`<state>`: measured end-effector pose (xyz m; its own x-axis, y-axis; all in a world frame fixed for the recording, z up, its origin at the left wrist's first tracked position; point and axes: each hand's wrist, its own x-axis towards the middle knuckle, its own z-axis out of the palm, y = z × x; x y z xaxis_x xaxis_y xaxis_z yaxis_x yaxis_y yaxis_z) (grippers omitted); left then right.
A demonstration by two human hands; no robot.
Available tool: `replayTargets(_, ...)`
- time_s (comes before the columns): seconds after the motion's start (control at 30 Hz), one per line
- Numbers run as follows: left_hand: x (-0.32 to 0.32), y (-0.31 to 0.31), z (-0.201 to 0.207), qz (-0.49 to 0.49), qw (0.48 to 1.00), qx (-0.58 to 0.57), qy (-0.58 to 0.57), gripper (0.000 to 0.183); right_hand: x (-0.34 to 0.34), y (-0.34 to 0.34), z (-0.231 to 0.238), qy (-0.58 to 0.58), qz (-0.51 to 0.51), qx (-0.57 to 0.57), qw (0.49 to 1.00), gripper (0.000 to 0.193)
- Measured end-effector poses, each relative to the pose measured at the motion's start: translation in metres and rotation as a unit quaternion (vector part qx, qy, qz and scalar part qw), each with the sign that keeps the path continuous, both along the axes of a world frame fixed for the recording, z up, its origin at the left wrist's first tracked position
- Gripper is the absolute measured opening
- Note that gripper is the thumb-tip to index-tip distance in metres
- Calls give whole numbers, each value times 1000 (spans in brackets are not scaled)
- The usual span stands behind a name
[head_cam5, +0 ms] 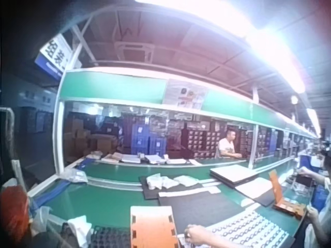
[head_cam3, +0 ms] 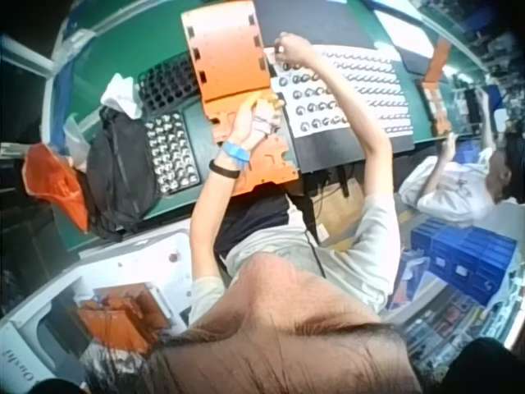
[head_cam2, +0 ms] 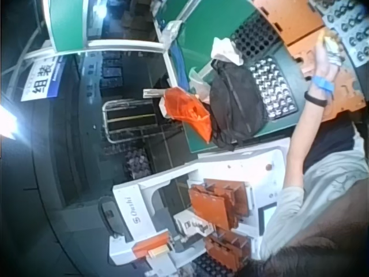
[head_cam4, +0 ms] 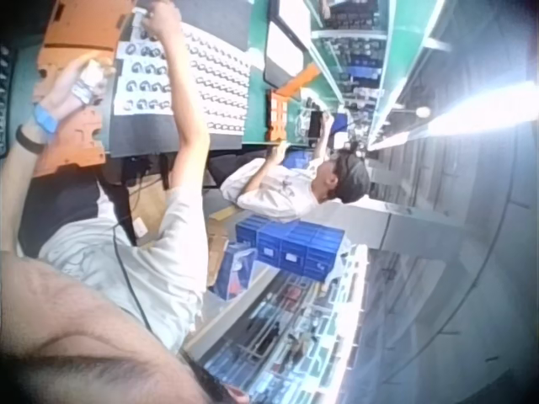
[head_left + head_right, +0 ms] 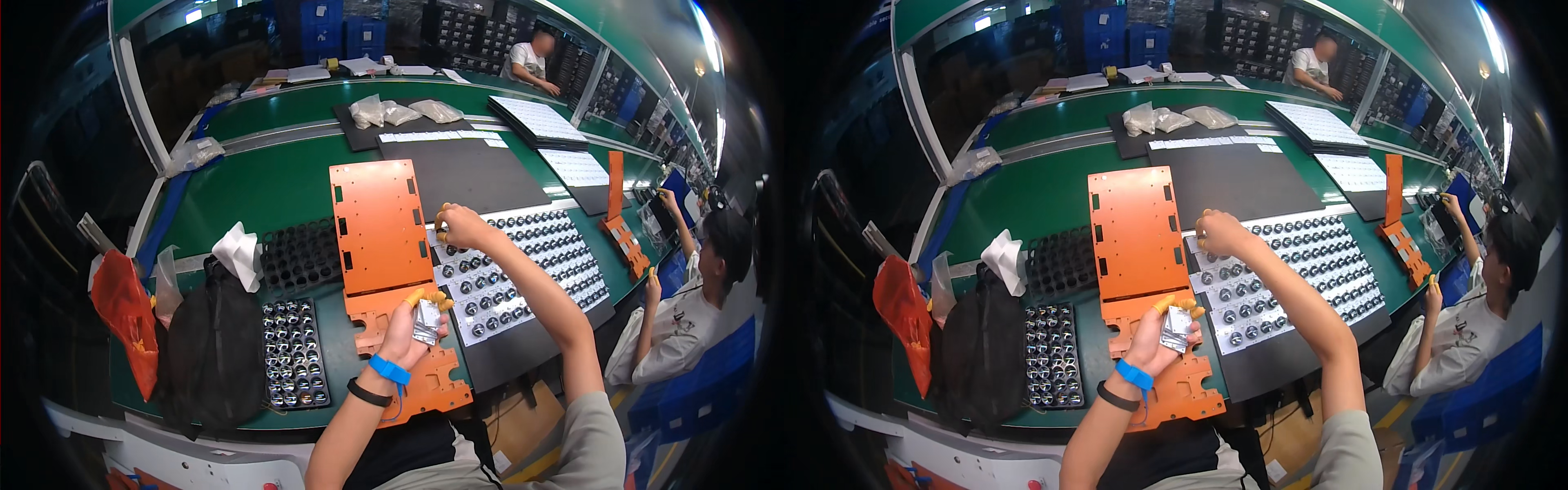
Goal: The person places orange trays into a press machine, then removes them and places them on a table. They pick up small white components and place them into the trays, repeating this process multiple times. The person also handles small black components and places them into the trays.
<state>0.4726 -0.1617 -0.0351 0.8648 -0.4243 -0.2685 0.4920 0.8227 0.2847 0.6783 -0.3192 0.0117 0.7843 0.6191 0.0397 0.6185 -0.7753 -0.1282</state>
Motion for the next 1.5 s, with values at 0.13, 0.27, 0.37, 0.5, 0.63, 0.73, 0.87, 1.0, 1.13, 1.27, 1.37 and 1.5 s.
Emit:
replayTargets(0.13, -1, 0, 1, 4, 1000, 10, -3, 40, 0, -1, -1, -16, 4, -5, 1000, 23)
replayTargets(0.27, -1, 0, 2, 4, 1000, 17, 0, 39, 0, -2, 1, -15, -5, -23, 1000, 22)
replayTargets(0.37, -2, -1, 4, 5, 1000, 27, 3, 39, -3, -2, 1, -36, -3, -15, 999, 23)
replayTargets(0.5, -2, -3, 6, 9, 998, 54, 7, 40, -17, -3, 7, -120, 38, -3, 992, 25)
replayTargets(0.63, -2, -1, 6, 9, 999, 45, -5, 40, -36, -11, 17, -86, 65, -9, 994, 24)
replayTargets(0.73, -2, -2, 7, 5, 999, 43, -12, 40, -38, -20, 3, -88, 51, -20, 995, 21)
replayTargets(0.87, -4, -1, 8, 14, 998, 56, -10, 40, -50, -27, -1, -123, 69, 50, 989, 22)
replayTargets(1.0, -6, 1, 8, 16, 998, 56, -19, 41, -67, -27, 1, -65, 107, 90, 988, 23)
replayTargets(1.13, -5, 1, 7, 13, 998, 55, -33, 41, -77, -30, -3, -76, 132, 78, 985, 22)
replayTargets(1.27, -6, 0, 7, 9, 998, 51, -36, 41, -76, -34, -6, -83, 120, 79, 986, 21)
replayTargets(1.37, -7, -1, 8, 10, 998, 54, -43, 41, -75, -34, -7, -81, 111, 80, 987, 21)
replayTargets(1.5, -5, -1, 5, 6, 998, 51, -46, 41, -73, -36, -10, -85, 103, 68, 989, 20)
